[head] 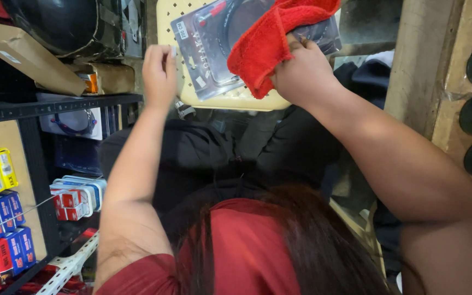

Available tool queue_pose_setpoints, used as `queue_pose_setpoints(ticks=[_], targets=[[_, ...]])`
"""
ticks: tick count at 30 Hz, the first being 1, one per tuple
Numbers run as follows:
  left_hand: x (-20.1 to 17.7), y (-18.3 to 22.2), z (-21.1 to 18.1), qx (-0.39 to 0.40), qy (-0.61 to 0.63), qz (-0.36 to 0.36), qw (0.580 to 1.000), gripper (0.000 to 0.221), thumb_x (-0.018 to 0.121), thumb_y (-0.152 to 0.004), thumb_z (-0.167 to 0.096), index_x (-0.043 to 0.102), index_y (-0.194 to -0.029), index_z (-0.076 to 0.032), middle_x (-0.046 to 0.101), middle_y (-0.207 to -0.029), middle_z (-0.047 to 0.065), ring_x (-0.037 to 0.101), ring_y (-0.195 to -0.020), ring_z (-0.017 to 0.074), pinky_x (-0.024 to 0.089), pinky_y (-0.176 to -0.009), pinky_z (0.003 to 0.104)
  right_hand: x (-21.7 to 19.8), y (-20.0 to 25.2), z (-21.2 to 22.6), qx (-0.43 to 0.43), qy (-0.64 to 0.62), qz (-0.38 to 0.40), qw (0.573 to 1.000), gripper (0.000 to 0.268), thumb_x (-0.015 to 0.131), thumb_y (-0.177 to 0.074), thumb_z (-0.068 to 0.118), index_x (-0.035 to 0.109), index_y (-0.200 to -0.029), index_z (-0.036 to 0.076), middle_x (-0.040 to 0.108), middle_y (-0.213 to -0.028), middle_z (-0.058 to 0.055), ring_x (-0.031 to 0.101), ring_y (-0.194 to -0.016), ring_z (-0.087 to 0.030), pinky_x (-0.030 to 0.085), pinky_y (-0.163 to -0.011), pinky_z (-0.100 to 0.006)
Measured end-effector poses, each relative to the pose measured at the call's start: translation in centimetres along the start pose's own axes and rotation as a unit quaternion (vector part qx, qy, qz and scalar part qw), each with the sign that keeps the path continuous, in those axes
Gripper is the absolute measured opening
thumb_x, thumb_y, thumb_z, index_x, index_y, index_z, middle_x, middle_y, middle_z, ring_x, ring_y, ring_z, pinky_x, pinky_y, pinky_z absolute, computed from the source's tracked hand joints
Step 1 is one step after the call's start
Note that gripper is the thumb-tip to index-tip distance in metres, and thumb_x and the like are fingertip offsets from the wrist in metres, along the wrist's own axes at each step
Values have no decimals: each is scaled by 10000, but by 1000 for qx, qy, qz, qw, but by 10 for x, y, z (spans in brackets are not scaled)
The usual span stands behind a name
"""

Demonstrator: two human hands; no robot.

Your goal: The person cleans the plastic packaging of a motorcycle cable with a cloth and removes a label.

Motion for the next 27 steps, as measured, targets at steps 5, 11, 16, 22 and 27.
queue_pose_setpoints(ticks=[5, 11, 16, 22, 27], targets=[[6, 34, -14, -24, -54, -112, 992, 68, 685, -992, -67, 662, -970, -7, 629, -1040, 112, 614, -989, 286, 497, -894, 392, 0, 0, -1, -3, -4, 0, 1000, 219, 679, -909, 261, 751, -1025, 91, 713, -1088, -100, 605, -1208, -329, 505, -987, -501], [25, 63, -14, -122, -47, -167, 977, 158, 724, -991, -134, 783, -1105, -41, 633, -1255, 107, 534, -1230, 287, 425, -1086, 393, 3, 0, -2, 7, -18, 4, 1000, 260, 693, -918, 294, 746, -1034, 67, 708, -1103, -123, 610, -1206, -335, 502, -984, -510], [43, 60, -5, -203, 0, -159, 966, 271, 720, -979, -161, 773, -1221, -50, 546, -1432, 109, 433, -1366, 289, 371, -1165, 383, 0, -1, -1, 8, -16, -19, 1000, 306, 702, -931, 336, 751, -1071, 68, 709, -1138, -133, 600, -1205, -342, 494, -965, -520], [67, 66, -1, -211, 47, -157, 964, 433, 755, -947, -135, 660, -1348, -4, 355, -1612, 150, 232, -1529, 324, 281, -1243, 400, 3, 0, 0, 9, -13, 12, 1000, 312, 698, -933, 345, 749, -1078, 74, 702, -1165, -123, 590, -1244, -353, 495, -967, -522], [62, 66, -6, -200, 70, -159, 964, 484, 750, -953, -103, 625, -1412, -17, 348, -1647, 145, 194, -1580, 330, 239, -1282, 415, 0, -1, -1, 15, -16, -13, 1000, 311, 691, -928, 324, 753, -1109, 78, 698, -1180, -122, 590, -1238, -344, 491, -970, -523]])
Point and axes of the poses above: each hand's wrist, its own y-axis away from the middle knuckle, its own x-axis out of the palm, z = x × y, the point moved 6 cm from there along -y, towards the middle knuckle
